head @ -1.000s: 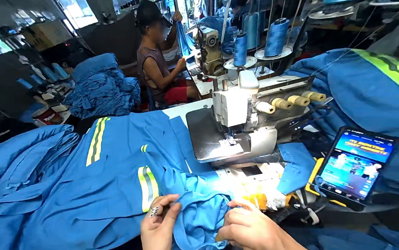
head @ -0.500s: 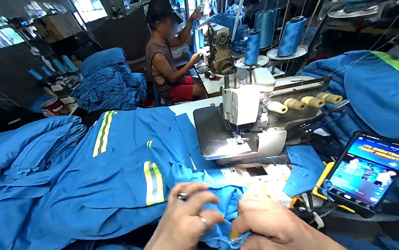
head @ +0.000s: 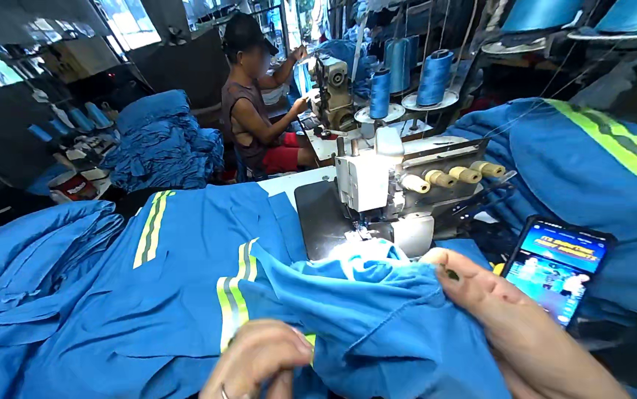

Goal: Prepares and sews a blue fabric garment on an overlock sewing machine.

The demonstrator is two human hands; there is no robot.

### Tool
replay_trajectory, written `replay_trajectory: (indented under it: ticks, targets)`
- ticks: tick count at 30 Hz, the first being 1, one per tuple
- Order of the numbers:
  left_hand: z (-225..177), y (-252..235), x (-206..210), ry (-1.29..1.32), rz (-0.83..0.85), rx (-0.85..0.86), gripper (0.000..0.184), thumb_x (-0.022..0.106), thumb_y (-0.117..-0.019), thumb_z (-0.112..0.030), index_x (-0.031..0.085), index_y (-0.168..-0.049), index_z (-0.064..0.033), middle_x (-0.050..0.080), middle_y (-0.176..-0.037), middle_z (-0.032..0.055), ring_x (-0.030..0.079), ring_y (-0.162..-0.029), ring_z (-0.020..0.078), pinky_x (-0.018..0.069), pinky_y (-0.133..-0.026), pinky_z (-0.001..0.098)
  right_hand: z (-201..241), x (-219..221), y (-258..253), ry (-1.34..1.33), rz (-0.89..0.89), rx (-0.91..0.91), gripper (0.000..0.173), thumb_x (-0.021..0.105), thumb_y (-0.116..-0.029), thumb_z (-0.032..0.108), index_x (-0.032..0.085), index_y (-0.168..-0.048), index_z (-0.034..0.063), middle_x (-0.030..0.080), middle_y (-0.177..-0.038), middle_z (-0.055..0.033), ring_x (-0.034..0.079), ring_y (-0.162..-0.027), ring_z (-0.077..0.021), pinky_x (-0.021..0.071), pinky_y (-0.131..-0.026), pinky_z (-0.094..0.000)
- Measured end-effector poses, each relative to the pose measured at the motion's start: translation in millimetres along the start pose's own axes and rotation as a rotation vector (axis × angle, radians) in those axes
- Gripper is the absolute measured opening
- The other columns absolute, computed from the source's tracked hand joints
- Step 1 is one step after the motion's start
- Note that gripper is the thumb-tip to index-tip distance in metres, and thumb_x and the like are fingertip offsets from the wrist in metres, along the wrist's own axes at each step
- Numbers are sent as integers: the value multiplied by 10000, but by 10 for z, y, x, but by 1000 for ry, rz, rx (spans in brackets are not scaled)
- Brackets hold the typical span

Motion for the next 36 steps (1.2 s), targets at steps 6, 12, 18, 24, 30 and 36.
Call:
replay_trajectory:
  ticks: [6, 12, 18, 24, 30, 36]
  targets:
    - [-79, 80, 397, -74, -15, -17, 271, 721, -963, -277, 669, -1146, -83, 673, -1171, 59, 599, -1187, 120, 473, -1055, 297, 499, 352, 162, 51, 218, -144, 186, 574, -1034, 281, 673, -1189, 256, 726, -1023, 125, 677, -925, 38, 570, -809, -152]
    - [-54, -43, -615, -311, -399, -1, 140, 681, -967, -112, 730, -1081, -178, 733, -1025, -113, 686, -914, -17, 587, -814, 180, 606, 543, 64, 163, 283, -344, 285, 644, -1006, 299, 600, -1287, 281, 706, -1230, 85, 695, -1073, -74, 581, -932, -253]
    - [1366, 352, -2002, -754, -669, -483, 228, 630, -973, -47, 654, -1126, 121, 695, -1043, 263, 690, -942, 335, 551, -879, 528, 59, 488, -263, 367, 377, -300, 182, 647, -1005, 224, 692, -1169, 160, 742, -1160, -63, 735, -996, -190, 625, -858, -319]
    - [1971, 831, -1853, -1044, -537, -674, 247, 608, -1013, -128, 723, -1111, 67, 693, -1123, 293, 653, -1072, 514, 482, -929, 685, -870, 141, -524, 571, 298, -26, 115, 609, -986, 115, 670, -1063, 56, 747, -1013, -33, 736, -836, -139, 635, -772, -312]
    - [1953, 876, -1878, -1052, -598, -613, 213, 631, -992, -114, 742, -1065, 52, 720, -1070, 262, 680, -1046, 472, 495, -930, 647, -1156, 53, -732, 485, 27, 195, 152, 600, -1001, 86, 742, -973, 39, 768, -859, -35, 714, -688, -103, 594, -643, -235]
    - [1979, 886, -1868, -1049, -596, -642, 234, 627, -998, -134, 739, -1075, 57, 711, -1079, 275, 670, -1049, 483, 492, -933, 642, -1314, 364, -490, 771, 279, 112, 391, 671, -962, 236, 579, -1310, 83, 693, -1137, -39, 700, -848, -110, 601, -749, -297]
Point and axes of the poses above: each hand's wrist, its own y-axis away from the middle knuckle, its own x-axis out of the palm, z = x × y, the point moved 8 cm from there along -y, towards the middle knuckle
